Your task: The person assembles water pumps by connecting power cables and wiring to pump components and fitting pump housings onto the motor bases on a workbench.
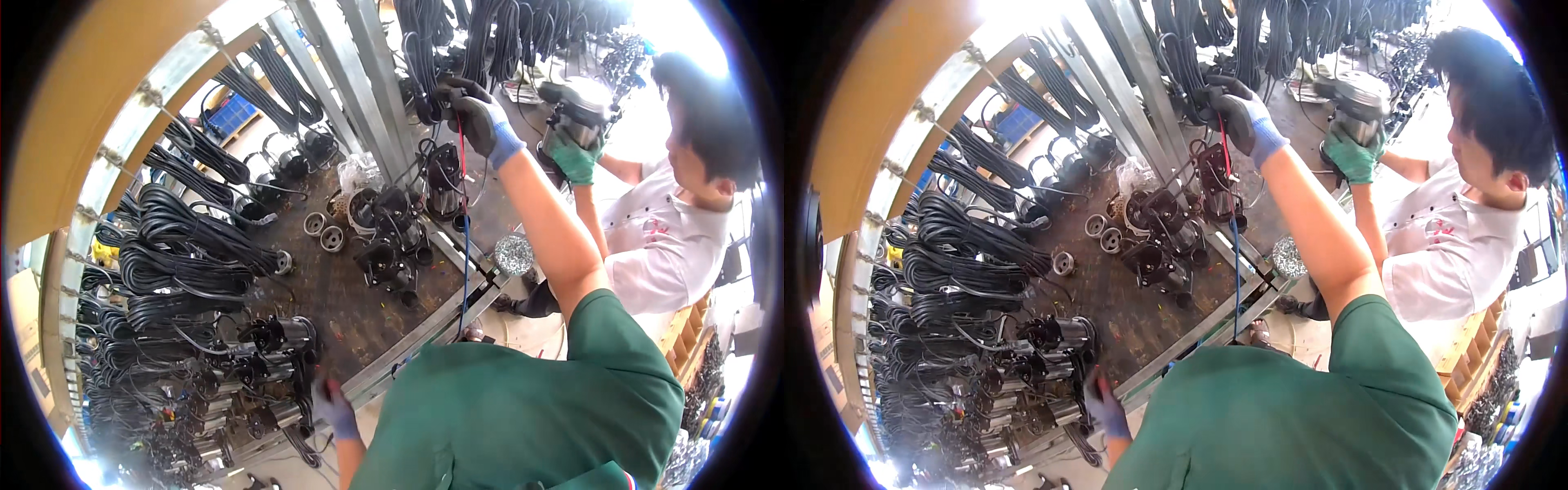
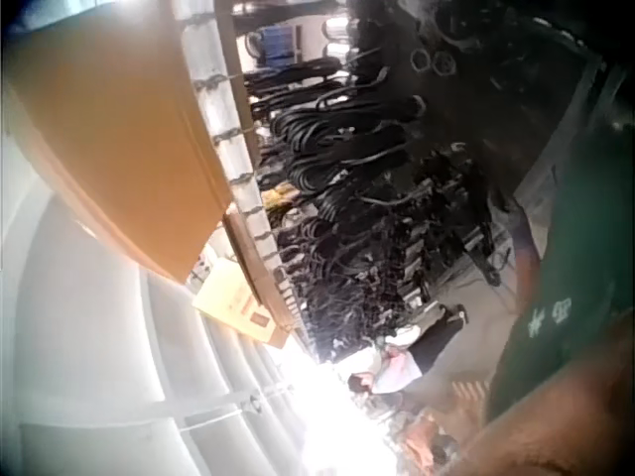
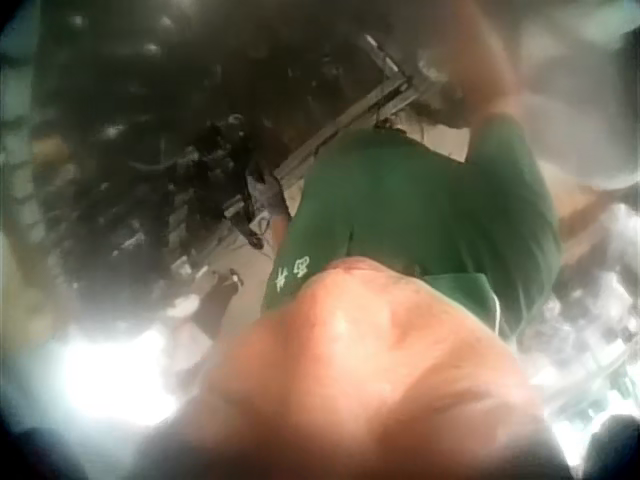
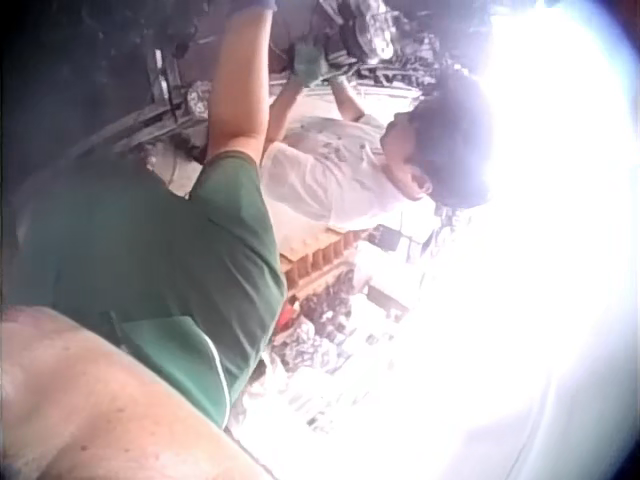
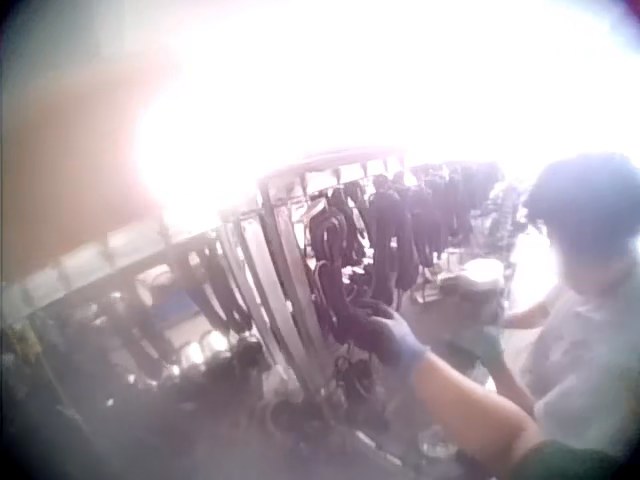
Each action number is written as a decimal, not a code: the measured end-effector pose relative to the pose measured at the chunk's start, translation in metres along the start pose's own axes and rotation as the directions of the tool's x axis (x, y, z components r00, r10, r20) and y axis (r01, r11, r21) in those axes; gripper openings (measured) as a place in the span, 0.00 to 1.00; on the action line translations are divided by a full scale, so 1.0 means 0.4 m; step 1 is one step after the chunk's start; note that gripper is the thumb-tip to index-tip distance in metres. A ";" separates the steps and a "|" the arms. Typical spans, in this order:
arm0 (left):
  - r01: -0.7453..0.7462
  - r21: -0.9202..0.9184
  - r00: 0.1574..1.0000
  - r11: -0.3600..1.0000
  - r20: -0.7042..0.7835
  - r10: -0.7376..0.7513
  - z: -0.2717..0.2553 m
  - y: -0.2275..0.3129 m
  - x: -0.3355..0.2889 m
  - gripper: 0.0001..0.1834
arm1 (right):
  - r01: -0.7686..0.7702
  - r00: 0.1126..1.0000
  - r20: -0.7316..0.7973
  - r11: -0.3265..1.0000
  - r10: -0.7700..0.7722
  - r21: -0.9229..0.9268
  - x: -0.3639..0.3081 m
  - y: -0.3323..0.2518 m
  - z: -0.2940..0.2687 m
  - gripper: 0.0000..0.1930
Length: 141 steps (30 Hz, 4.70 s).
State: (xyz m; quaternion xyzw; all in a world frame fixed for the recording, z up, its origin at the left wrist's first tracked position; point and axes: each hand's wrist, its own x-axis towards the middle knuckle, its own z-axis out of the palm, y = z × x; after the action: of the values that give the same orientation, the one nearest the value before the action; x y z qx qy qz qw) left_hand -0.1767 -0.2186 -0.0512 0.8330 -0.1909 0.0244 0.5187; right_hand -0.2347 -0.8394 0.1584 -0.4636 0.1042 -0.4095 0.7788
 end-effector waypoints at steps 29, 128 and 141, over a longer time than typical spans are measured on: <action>-0.516 0.672 0.837 0.532 0.263 0.480 0.432 0.409 0.386 0.29 | -0.239 0.939 -0.299 0.946 0.168 -0.219 -0.314 0.043 -0.156 0.23; 0.270 -0.391 0.611 0.880 0.776 0.158 0.805 0.981 0.560 0.11 | -0.142 0.910 0.332 0.938 0.249 -0.315 -0.127 -0.005 -0.187 0.11; -0.538 0.596 0.814 0.596 0.551 0.184 0.757 0.572 0.578 0.21 | 0.564 0.819 0.570 0.083 0.072 -0.821 0.045 0.220 -0.267 0.23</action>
State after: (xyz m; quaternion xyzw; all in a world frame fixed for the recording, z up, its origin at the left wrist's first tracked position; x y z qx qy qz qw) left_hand -0.0887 -0.6397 0.0601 0.8928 -0.4445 0.0203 0.0695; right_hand -0.2336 -0.9000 0.0327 -0.9490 0.0683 -0.2415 0.1909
